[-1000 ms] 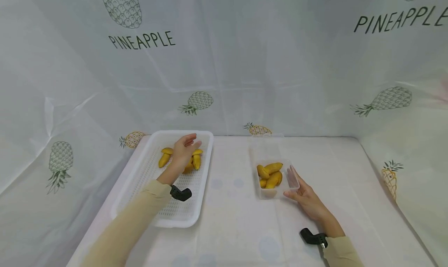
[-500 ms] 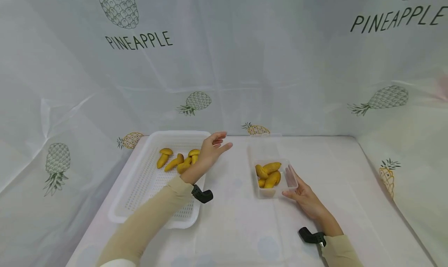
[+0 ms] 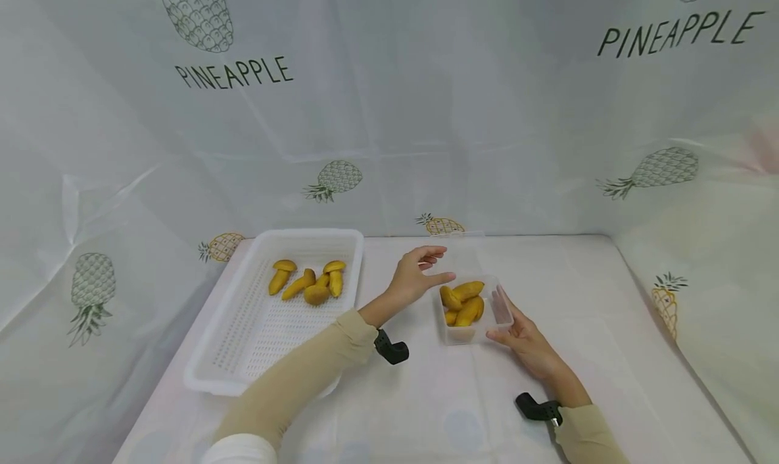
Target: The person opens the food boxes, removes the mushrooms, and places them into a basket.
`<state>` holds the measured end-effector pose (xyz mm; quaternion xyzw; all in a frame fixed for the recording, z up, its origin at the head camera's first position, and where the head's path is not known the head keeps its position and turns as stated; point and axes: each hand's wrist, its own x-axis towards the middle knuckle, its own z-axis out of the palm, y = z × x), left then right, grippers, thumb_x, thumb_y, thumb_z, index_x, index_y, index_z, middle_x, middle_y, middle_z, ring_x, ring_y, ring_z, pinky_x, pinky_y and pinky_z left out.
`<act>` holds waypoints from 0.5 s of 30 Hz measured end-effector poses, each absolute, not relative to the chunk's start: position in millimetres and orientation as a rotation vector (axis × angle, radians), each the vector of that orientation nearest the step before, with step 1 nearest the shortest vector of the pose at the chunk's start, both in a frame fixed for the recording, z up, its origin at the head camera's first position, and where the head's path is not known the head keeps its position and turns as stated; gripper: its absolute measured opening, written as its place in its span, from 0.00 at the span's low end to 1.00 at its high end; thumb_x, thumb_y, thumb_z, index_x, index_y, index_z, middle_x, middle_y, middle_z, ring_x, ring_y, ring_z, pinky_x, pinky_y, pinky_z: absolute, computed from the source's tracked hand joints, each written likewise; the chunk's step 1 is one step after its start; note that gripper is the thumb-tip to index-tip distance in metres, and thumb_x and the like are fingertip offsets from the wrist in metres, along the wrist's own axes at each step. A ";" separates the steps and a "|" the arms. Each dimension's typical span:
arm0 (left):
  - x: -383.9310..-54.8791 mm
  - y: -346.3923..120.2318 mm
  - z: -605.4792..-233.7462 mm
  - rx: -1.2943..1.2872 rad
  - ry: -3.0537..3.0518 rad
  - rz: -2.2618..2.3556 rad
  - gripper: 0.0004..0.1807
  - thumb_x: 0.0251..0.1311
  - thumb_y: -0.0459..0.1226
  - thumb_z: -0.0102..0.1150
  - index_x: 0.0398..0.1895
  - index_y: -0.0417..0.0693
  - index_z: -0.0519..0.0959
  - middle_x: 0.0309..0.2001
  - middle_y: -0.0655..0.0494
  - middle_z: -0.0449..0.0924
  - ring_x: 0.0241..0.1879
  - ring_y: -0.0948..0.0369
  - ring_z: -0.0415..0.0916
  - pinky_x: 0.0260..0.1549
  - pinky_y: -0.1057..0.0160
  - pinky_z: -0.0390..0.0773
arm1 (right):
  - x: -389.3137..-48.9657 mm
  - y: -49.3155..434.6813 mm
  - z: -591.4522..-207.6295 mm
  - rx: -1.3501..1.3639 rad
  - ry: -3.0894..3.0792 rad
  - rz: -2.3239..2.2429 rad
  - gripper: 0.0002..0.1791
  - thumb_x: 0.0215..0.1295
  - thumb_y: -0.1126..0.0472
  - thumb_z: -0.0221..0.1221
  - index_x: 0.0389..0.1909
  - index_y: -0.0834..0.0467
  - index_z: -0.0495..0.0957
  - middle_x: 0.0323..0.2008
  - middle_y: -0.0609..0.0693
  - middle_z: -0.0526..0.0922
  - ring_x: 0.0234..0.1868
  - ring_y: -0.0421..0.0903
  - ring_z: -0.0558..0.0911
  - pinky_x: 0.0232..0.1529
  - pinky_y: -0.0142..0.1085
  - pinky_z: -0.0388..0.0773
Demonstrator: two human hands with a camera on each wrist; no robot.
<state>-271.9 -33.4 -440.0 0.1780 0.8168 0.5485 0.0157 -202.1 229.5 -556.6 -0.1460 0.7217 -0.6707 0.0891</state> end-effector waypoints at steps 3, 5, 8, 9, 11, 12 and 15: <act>-268.9 -21.8 -443.1 0.563 2.500 1.711 0.28 0.55 0.37 0.75 0.59 0.44 0.79 0.54 0.52 0.80 0.51 0.60 0.77 0.56 0.65 0.76 | -202.3 228.7 -555.7 -0.419 2.158 -1.990 0.51 0.68 0.68 0.62 0.81 0.44 0.40 0.79 0.58 0.36 0.77 0.58 0.35 0.62 0.15 0.51; -267.5 -15.0 -446.0 0.574 2.475 1.717 0.27 0.55 0.36 0.75 0.58 0.41 0.79 0.53 0.50 0.81 0.50 0.58 0.78 0.55 0.65 0.77 | -202.3 228.5 -555.3 -0.418 2.155 -1.994 0.51 0.68 0.68 0.62 0.81 0.44 0.40 0.79 0.57 0.36 0.77 0.58 0.35 0.63 0.15 0.50; -265.6 -7.2 -451.1 0.608 2.453 1.723 0.24 0.56 0.35 0.74 0.56 0.39 0.80 0.53 0.47 0.82 0.50 0.56 0.79 0.53 0.64 0.78 | -202.2 228.6 -555.3 -0.425 2.138 -2.010 0.51 0.68 0.69 0.61 0.81 0.44 0.40 0.79 0.57 0.36 0.77 0.57 0.35 0.63 0.16 0.50; -265.2 -5.1 -453.1 0.623 2.450 1.724 0.24 0.56 0.34 0.74 0.55 0.38 0.80 0.53 0.45 0.82 0.50 0.54 0.80 0.53 0.64 0.78 | -202.2 228.7 -555.6 -0.430 2.132 -2.016 0.51 0.68 0.69 0.61 0.81 0.45 0.40 0.79 0.57 0.36 0.77 0.58 0.35 0.64 0.16 0.50; -264.2 -1.7 -457.0 0.665 2.475 1.707 0.22 0.56 0.33 0.73 0.53 0.37 0.80 0.52 0.45 0.82 0.50 0.54 0.80 0.51 0.64 0.79 | -202.4 229.0 -556.3 -0.436 2.120 -2.022 0.51 0.68 0.70 0.61 0.81 0.45 0.39 0.79 0.58 0.36 0.77 0.58 0.34 0.63 0.16 0.51; -264.2 -0.3 -459.6 0.682 2.482 1.702 0.22 0.56 0.33 0.73 0.53 0.36 0.80 0.52 0.44 0.82 0.50 0.53 0.81 0.51 0.63 0.80 | -202.4 229.2 -556.7 -0.436 2.117 -2.023 0.51 0.68 0.70 0.61 0.81 0.45 0.39 0.79 0.58 0.36 0.77 0.58 0.34 0.63 0.15 0.51; -263.9 3.8 -465.4 0.714 2.499 1.687 0.21 0.56 0.33 0.73 0.52 0.35 0.80 0.50 0.45 0.83 0.50 0.51 0.81 0.50 0.63 0.80 | -202.3 229.7 -557.3 -0.437 2.112 -2.026 0.51 0.68 0.69 0.61 0.81 0.46 0.39 0.79 0.58 0.35 0.77 0.58 0.34 0.62 0.15 0.52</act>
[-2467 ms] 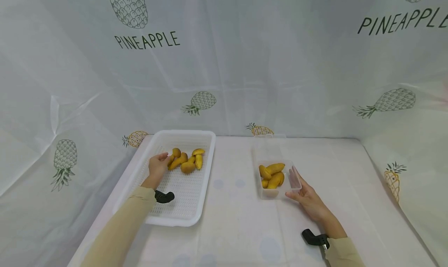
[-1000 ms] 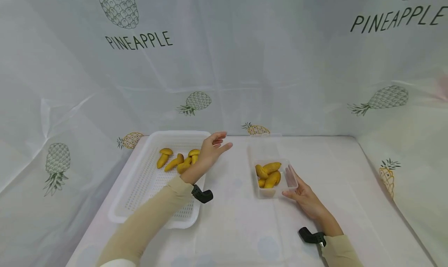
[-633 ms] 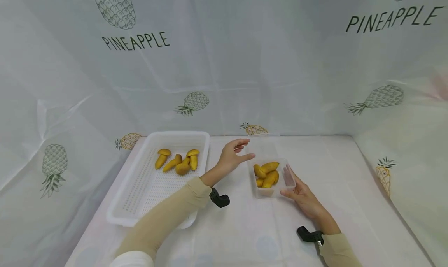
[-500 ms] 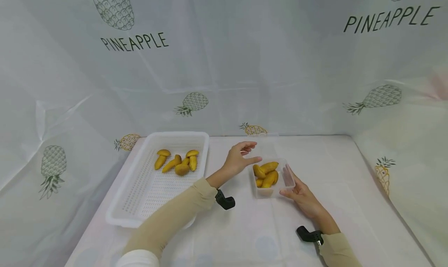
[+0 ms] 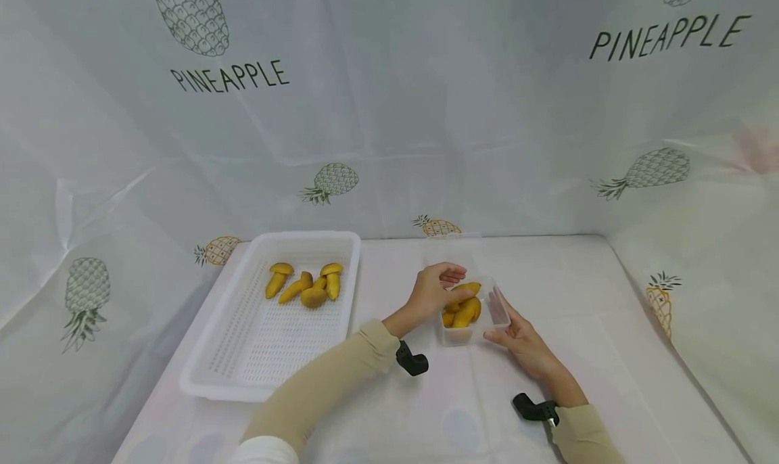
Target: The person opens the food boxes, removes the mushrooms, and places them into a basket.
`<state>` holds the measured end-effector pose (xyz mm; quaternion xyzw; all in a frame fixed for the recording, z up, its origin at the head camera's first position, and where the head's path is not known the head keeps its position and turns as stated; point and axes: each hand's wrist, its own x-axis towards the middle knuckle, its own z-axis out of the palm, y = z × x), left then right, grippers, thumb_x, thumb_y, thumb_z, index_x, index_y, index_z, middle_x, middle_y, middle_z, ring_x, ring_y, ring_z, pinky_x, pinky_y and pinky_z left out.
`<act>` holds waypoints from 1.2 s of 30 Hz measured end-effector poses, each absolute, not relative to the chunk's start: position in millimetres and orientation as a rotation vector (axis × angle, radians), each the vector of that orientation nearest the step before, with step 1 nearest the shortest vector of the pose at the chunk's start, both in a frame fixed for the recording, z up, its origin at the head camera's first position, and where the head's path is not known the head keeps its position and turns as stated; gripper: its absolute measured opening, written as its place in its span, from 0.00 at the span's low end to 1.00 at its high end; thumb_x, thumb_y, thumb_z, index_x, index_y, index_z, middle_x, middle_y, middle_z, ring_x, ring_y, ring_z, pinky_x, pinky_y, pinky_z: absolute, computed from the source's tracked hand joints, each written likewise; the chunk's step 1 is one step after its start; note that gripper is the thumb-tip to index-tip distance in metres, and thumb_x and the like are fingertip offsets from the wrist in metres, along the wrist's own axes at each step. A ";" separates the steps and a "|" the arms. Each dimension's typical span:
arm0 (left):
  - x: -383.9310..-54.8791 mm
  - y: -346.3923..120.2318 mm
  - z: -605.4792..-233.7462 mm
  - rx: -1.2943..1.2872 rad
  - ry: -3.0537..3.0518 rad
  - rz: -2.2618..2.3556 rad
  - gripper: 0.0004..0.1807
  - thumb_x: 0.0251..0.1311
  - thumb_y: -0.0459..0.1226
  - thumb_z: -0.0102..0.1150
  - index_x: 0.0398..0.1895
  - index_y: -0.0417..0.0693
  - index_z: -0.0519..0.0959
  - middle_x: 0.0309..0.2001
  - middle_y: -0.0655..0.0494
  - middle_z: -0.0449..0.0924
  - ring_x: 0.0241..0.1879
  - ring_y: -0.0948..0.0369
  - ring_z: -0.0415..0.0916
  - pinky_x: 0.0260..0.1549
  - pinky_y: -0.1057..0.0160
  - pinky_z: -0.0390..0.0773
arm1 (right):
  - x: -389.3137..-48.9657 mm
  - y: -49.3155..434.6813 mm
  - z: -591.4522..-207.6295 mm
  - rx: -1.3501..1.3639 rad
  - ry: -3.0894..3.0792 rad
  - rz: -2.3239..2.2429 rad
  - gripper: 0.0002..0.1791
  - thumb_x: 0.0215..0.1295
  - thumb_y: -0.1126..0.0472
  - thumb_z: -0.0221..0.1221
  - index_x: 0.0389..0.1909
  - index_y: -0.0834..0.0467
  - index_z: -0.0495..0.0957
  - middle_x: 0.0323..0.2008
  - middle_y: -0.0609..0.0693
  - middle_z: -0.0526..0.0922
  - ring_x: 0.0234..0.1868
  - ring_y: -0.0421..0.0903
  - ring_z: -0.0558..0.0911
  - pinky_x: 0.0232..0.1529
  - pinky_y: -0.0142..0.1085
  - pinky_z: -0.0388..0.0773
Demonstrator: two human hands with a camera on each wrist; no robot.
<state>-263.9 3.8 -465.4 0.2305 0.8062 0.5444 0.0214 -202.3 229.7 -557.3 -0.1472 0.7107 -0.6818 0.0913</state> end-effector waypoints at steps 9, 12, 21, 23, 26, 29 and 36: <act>-262.0 11.6 -469.5 0.677 2.575 1.615 0.17 0.55 0.34 0.74 0.48 0.39 0.84 0.46 0.51 0.86 0.46 0.59 0.83 0.46 0.69 0.80 | -201.9 229.3 -557.5 -0.433 2.121 -2.013 0.51 0.69 0.69 0.61 0.81 0.45 0.39 0.79 0.58 0.36 0.77 0.59 0.34 0.62 0.15 0.52; -260.5 13.4 -471.3 0.662 2.622 1.565 0.18 0.54 0.35 0.75 0.47 0.40 0.84 0.46 0.53 0.86 0.46 0.61 0.83 0.46 0.71 0.79 | -202.1 229.2 -557.9 -0.433 2.125 -2.007 0.51 0.69 0.69 0.61 0.81 0.45 0.39 0.79 0.58 0.36 0.77 0.59 0.34 0.62 0.15 0.52; -262.1 15.9 -482.3 0.675 2.727 1.499 0.18 0.51 0.36 0.77 0.47 0.45 0.85 0.45 0.56 0.87 0.45 0.66 0.84 0.45 0.74 0.78 | -202.0 228.8 -558.5 -0.429 2.117 -2.014 0.51 0.69 0.69 0.61 0.81 0.45 0.39 0.79 0.58 0.35 0.77 0.59 0.34 0.62 0.16 0.53; -261.8 16.7 -483.6 0.684 2.753 1.498 0.18 0.50 0.36 0.78 0.46 0.46 0.86 0.44 0.57 0.87 0.44 0.66 0.84 0.45 0.74 0.78 | -201.9 228.6 -558.2 -0.425 2.116 -2.017 0.51 0.69 0.69 0.61 0.81 0.45 0.39 0.79 0.58 0.35 0.77 0.59 0.34 0.62 0.16 0.53; -260.7 19.1 -484.7 0.684 2.812 1.481 0.17 0.49 0.36 0.78 0.44 0.47 0.86 0.43 0.58 0.87 0.43 0.66 0.84 0.45 0.74 0.78 | -202.2 228.8 -558.6 -0.426 2.112 -2.024 0.51 0.68 0.69 0.61 0.81 0.45 0.39 0.79 0.58 0.35 0.77 0.59 0.34 0.62 0.16 0.53; -259.3 22.1 -485.1 0.663 2.880 1.454 0.17 0.49 0.37 0.79 0.43 0.50 0.86 0.42 0.61 0.87 0.41 0.67 0.84 0.45 0.73 0.78 | -202.6 229.2 -558.9 -0.426 2.123 -2.021 0.51 0.68 0.69 0.61 0.81 0.45 0.40 0.79 0.58 0.36 0.77 0.59 0.34 0.62 0.16 0.53; -257.4 27.1 -489.3 0.647 3.026 1.357 0.17 0.47 0.39 0.80 0.42 0.52 0.86 0.41 0.64 0.87 0.42 0.68 0.82 0.46 0.70 0.76 | -203.2 229.2 -558.9 -0.435 2.130 -2.016 0.51 0.68 0.70 0.61 0.81 0.45 0.40 0.79 0.59 0.36 0.77 0.59 0.35 0.62 0.16 0.53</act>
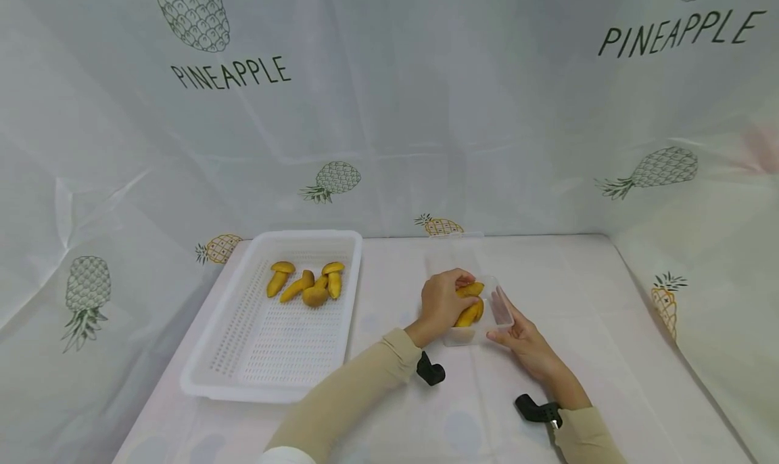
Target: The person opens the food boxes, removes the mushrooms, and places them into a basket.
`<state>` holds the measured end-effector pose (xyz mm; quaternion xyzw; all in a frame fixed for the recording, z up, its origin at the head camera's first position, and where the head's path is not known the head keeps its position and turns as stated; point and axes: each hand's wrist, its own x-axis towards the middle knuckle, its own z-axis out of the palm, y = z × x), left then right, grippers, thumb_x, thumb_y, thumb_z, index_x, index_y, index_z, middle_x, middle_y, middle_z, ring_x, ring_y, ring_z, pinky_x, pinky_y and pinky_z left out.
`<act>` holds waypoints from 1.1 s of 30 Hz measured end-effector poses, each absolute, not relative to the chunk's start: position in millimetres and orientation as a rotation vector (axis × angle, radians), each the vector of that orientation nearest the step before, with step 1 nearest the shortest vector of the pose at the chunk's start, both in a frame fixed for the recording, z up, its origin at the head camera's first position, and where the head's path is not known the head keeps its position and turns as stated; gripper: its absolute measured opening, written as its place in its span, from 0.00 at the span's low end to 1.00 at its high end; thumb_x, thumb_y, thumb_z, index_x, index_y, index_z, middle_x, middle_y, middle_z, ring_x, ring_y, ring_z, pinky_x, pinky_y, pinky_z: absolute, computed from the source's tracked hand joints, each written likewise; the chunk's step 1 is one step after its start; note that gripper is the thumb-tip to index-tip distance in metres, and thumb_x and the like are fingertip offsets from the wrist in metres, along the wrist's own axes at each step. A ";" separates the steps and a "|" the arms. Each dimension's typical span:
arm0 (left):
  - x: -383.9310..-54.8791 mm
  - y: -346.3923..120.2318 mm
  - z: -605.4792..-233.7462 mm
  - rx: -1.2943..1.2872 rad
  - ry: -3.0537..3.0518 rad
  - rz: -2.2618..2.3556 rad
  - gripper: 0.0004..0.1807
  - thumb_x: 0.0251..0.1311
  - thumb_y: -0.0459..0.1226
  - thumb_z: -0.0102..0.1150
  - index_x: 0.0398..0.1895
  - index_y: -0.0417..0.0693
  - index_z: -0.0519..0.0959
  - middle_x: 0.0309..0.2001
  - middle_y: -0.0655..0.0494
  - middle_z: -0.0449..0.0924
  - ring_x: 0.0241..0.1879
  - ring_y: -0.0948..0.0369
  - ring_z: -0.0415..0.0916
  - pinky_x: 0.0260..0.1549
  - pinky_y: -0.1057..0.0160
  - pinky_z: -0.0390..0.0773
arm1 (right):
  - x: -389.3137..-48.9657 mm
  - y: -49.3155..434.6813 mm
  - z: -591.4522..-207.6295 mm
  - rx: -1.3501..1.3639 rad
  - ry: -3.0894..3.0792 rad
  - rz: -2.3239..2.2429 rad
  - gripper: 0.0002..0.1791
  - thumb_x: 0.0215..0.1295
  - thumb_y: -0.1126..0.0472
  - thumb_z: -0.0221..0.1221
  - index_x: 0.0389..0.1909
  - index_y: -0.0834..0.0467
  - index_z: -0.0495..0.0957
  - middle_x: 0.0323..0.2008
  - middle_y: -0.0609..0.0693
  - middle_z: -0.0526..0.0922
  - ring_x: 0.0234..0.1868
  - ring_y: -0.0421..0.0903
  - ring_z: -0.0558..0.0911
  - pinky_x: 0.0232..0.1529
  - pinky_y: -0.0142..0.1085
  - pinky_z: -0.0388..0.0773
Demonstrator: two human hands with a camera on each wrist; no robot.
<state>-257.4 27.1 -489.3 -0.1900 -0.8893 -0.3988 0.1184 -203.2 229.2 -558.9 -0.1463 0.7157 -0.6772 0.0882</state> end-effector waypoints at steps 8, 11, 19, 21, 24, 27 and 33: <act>-254.0 28.6 -489.6 -0.529 -2.585 -1.152 0.15 0.49 0.38 0.79 0.41 0.52 0.86 0.40 0.63 0.87 0.41 0.68 0.82 0.46 0.70 0.76 | -202.5 229.1 -559.1 -0.440 2.101 -2.028 0.51 0.68 0.70 0.61 0.81 0.43 0.39 0.79 0.58 0.35 0.77 0.59 0.34 0.63 0.17 0.53; -253.6 28.6 -490.1 -0.533 -2.596 -1.118 0.14 0.51 0.38 0.77 0.42 0.52 0.86 0.41 0.63 0.88 0.42 0.68 0.82 0.46 0.71 0.76 | -202.6 228.8 -559.5 -0.436 2.095 -2.034 0.52 0.68 0.70 0.61 0.81 0.43 0.40 0.79 0.59 0.35 0.77 0.59 0.34 0.63 0.17 0.54; -253.9 27.4 -490.3 -0.609 -2.627 -1.018 0.18 0.52 0.41 0.77 0.47 0.52 0.87 0.43 0.63 0.87 0.44 0.67 0.82 0.45 0.72 0.76 | -203.0 229.1 -559.3 -0.443 2.095 -2.044 0.52 0.67 0.71 0.61 0.81 0.46 0.40 0.79 0.60 0.35 0.77 0.59 0.34 0.63 0.17 0.53; -254.0 27.3 -490.7 -0.637 -2.639 -0.980 0.19 0.52 0.42 0.77 0.48 0.52 0.86 0.43 0.64 0.87 0.44 0.67 0.82 0.44 0.72 0.75 | -202.8 229.8 -558.9 -0.444 2.096 -2.043 0.52 0.67 0.70 0.61 0.81 0.45 0.39 0.79 0.60 0.34 0.77 0.60 0.34 0.63 0.16 0.53; -253.6 27.1 -491.3 -0.659 -2.640 -0.961 0.19 0.52 0.43 0.77 0.48 0.53 0.87 0.43 0.64 0.87 0.43 0.66 0.81 0.43 0.73 0.75 | -203.0 230.5 -558.5 -0.453 2.091 -2.045 0.52 0.68 0.71 0.61 0.81 0.45 0.39 0.79 0.60 0.34 0.77 0.60 0.33 0.63 0.17 0.54; -252.6 26.9 -491.9 -0.660 -2.633 -0.980 0.18 0.53 0.42 0.77 0.48 0.53 0.87 0.43 0.65 0.87 0.42 0.67 0.79 0.42 0.73 0.74 | -203.4 230.7 -558.6 -0.458 2.088 -2.046 0.51 0.68 0.71 0.61 0.81 0.46 0.39 0.79 0.60 0.34 0.77 0.60 0.33 0.63 0.17 0.54; -249.4 25.2 -489.0 -0.641 -2.629 -1.047 0.17 0.53 0.40 0.77 0.47 0.51 0.87 0.43 0.63 0.86 0.42 0.65 0.78 0.44 0.72 0.74 | -203.4 229.8 -558.8 -0.461 2.089 -2.042 0.51 0.68 0.71 0.60 0.81 0.47 0.39 0.79 0.60 0.34 0.77 0.60 0.33 0.63 0.17 0.54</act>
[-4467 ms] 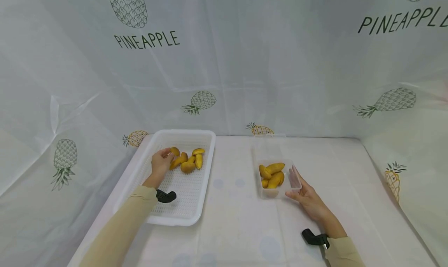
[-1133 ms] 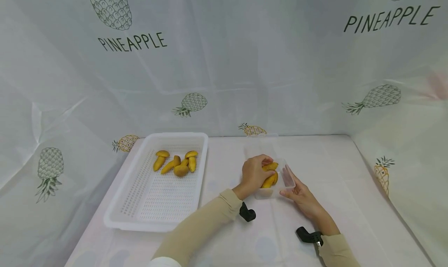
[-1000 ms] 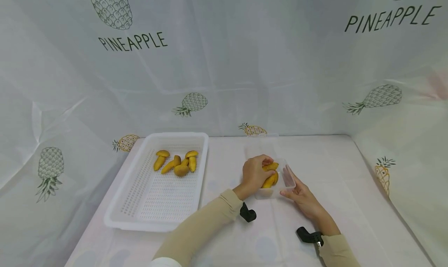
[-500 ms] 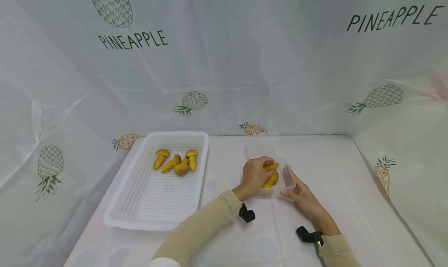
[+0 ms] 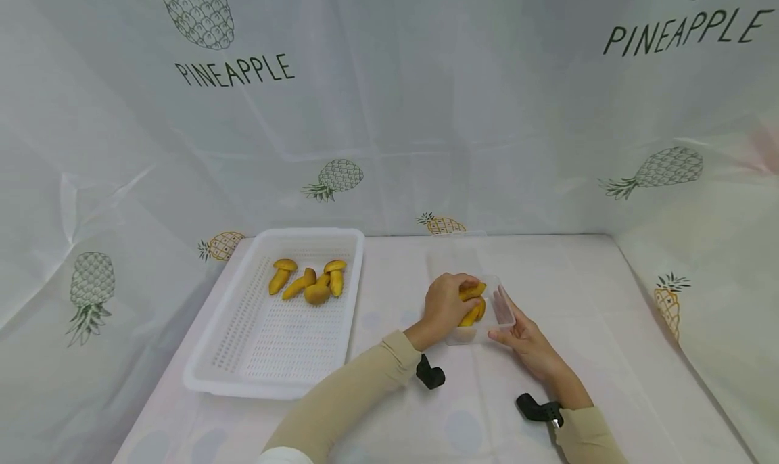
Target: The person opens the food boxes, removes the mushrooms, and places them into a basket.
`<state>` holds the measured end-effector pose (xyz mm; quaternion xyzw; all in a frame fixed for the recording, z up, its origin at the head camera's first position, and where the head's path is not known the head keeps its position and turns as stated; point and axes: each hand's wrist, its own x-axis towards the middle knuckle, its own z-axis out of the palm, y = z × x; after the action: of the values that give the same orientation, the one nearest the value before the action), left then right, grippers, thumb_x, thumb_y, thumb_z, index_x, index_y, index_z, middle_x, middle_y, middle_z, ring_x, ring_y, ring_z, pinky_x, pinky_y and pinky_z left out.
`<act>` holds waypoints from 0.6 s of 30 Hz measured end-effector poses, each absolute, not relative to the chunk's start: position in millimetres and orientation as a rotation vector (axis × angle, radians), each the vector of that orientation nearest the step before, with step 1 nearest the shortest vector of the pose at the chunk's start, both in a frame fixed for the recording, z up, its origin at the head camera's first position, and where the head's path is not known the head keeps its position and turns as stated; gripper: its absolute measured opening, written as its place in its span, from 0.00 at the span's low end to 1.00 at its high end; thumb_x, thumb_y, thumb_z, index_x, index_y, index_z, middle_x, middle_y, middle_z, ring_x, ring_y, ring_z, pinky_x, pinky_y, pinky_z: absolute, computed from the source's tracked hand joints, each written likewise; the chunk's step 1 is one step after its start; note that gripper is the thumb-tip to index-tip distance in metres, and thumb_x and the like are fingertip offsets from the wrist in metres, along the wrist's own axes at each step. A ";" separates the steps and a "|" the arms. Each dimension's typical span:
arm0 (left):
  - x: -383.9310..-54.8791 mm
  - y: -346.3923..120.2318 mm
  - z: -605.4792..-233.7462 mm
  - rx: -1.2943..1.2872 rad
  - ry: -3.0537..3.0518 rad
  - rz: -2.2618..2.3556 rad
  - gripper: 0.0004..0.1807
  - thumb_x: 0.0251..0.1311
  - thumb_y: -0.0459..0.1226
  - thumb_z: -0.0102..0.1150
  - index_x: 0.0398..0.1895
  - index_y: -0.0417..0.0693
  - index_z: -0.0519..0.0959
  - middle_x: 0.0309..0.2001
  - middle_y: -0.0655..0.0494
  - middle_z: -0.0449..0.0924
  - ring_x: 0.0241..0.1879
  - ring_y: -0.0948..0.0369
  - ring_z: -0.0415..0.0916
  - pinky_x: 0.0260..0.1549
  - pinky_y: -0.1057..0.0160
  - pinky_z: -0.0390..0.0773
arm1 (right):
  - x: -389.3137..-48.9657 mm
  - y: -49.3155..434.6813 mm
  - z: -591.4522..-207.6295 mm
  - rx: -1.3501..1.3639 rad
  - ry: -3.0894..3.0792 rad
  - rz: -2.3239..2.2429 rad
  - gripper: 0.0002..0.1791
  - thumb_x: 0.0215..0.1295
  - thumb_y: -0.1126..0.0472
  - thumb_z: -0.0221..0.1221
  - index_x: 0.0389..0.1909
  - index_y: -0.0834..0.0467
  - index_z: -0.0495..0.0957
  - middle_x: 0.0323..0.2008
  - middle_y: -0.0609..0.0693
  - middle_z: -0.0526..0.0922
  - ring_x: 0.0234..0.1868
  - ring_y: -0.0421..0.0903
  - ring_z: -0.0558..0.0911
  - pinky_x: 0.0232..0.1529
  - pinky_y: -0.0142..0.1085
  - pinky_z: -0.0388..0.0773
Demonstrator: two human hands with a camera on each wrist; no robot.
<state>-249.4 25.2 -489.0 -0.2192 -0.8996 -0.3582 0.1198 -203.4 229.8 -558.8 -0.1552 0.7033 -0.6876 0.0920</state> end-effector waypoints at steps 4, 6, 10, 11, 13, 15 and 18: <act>-248.0 22.4 -483.9 -0.599 -2.623 -1.057 0.18 0.50 0.37 0.78 0.46 0.52 0.87 0.42 0.59 0.86 0.43 0.61 0.79 0.44 0.70 0.75 | -203.6 229.5 -558.6 -0.462 2.099 -2.036 0.51 0.68 0.70 0.61 0.81 0.45 0.39 0.79 0.60 0.35 0.77 0.61 0.34 0.63 0.17 0.53; -248.2 20.7 -481.8 -0.585 -2.624 -1.044 0.18 0.49 0.37 0.79 0.45 0.52 0.87 0.42 0.58 0.85 0.43 0.60 0.79 0.43 0.69 0.76 | -203.9 229.5 -558.6 -0.461 2.099 -2.036 0.51 0.68 0.70 0.61 0.81 0.45 0.39 0.79 0.60 0.35 0.77 0.61 0.34 0.63 0.17 0.53; -250.4 18.2 -481.7 -0.596 -2.629 -1.012 0.18 0.50 0.40 0.78 0.45 0.53 0.86 0.42 0.59 0.86 0.42 0.62 0.81 0.41 0.70 0.76 | -204.1 229.7 -558.8 -0.455 2.099 -2.033 0.51 0.68 0.70 0.61 0.81 0.46 0.39 0.79 0.60 0.35 0.77 0.60 0.34 0.63 0.16 0.53; -250.7 17.8 -481.8 -0.604 -2.627 -1.007 0.18 0.50 0.40 0.78 0.45 0.52 0.86 0.42 0.59 0.87 0.42 0.63 0.81 0.41 0.71 0.76 | -204.0 229.5 -558.7 -0.454 2.105 -2.028 0.51 0.68 0.70 0.61 0.81 0.46 0.39 0.79 0.60 0.35 0.77 0.60 0.34 0.63 0.16 0.53; -251.0 16.8 -481.8 -0.623 -2.622 -1.006 0.18 0.50 0.41 0.78 0.45 0.52 0.86 0.41 0.61 0.87 0.41 0.65 0.82 0.41 0.72 0.76 | -203.4 228.9 -558.1 -0.445 2.114 -2.018 0.51 0.68 0.69 0.61 0.81 0.45 0.39 0.79 0.59 0.35 0.77 0.59 0.34 0.63 0.16 0.53; -250.2 16.2 -481.0 -0.643 -2.622 -1.001 0.18 0.50 0.42 0.78 0.44 0.51 0.86 0.41 0.61 0.88 0.41 0.66 0.83 0.41 0.72 0.77 | -202.6 228.7 -557.0 -0.438 2.119 -2.011 0.51 0.68 0.68 0.61 0.81 0.46 0.38 0.79 0.58 0.35 0.77 0.59 0.34 0.62 0.16 0.53; -249.1 16.2 -478.9 -0.650 -2.641 -0.969 0.18 0.50 0.43 0.78 0.44 0.52 0.86 0.41 0.62 0.88 0.41 0.67 0.82 0.41 0.71 0.77 | -201.6 228.4 -555.1 -0.424 2.127 -2.006 0.52 0.68 0.67 0.62 0.81 0.45 0.38 0.79 0.57 0.36 0.77 0.58 0.35 0.62 0.15 0.53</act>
<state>-249.1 16.2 -478.9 -0.2233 -0.9073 -0.3329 0.1268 -201.6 228.4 -555.1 -0.1428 0.7168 -0.6761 0.0934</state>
